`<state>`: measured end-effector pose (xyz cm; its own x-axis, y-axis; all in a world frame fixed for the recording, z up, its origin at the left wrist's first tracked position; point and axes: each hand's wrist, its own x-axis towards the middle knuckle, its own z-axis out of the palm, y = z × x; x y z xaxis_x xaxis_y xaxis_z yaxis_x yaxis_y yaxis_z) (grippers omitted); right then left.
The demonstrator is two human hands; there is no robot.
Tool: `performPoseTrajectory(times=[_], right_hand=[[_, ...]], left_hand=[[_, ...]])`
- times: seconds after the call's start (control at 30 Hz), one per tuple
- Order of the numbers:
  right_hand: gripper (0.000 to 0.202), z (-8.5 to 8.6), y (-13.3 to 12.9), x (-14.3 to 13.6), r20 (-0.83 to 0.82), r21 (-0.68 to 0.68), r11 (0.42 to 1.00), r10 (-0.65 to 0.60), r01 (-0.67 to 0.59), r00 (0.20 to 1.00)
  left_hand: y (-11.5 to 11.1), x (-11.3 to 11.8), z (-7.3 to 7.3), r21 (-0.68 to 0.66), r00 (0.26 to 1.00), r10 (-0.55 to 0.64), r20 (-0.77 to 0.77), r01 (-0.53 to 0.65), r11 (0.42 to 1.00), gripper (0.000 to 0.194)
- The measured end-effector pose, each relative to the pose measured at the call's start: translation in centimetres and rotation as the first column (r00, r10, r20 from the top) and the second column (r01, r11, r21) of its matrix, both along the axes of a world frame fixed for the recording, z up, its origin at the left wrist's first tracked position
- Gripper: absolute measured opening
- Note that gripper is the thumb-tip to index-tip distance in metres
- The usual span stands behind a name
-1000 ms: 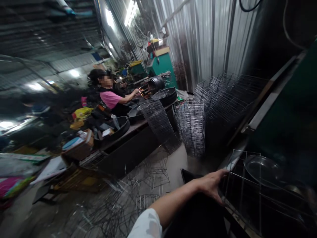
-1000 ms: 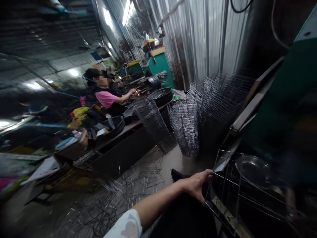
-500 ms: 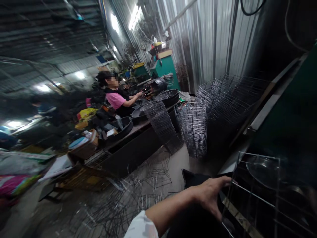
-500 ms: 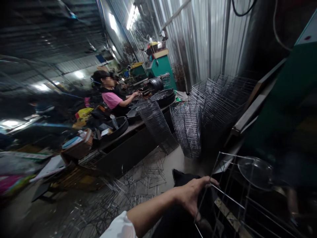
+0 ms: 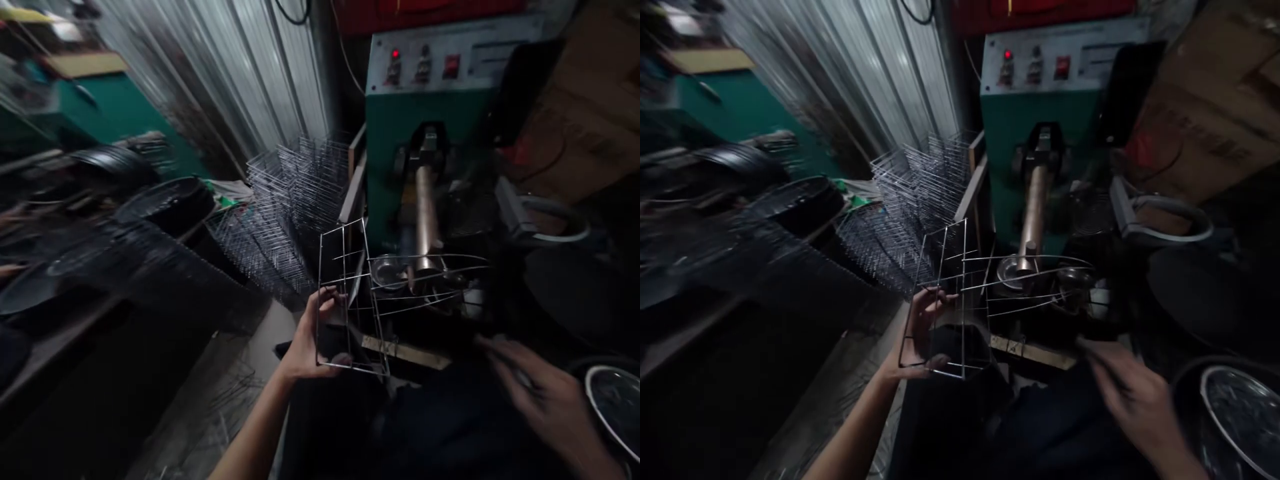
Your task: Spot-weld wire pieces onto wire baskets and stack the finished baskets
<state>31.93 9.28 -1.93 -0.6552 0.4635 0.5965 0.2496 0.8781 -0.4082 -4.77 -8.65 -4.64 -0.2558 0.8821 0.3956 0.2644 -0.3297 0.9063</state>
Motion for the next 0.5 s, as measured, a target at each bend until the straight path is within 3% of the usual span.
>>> performPoseTrajectory(times=[0.1,0.2,0.33,0.5], right_hand=[[0.042,-1.7,-0.7,-3.9,0.095,0.062,0.994,0.084,-0.090,0.992],[0.042,-3.6,-0.3,-7.3,0.168,0.182,0.981,0.036,-0.067,0.985],[0.043,-5.1,0.8,-8.6,0.268,0.283,0.958,-0.041,-0.038,0.962],[0.042,-5.4,1.5,-9.2,0.322,0.283,0.958,-0.050,-0.046,0.945]], left_hand=[[-0.1,1.1,1.0,0.015,1.000,0.009,0.001,-0.009,1.000,0.109],[-0.3,2.0,1.5,0.033,1.000,0.027,0.012,-0.028,0.999,0.106],[-0.5,3.0,2.5,0.057,0.996,0.063,0.056,-0.066,0.996,0.099],[-0.5,3.7,4.4,0.053,0.990,0.111,0.088,-0.116,0.992,0.092]])
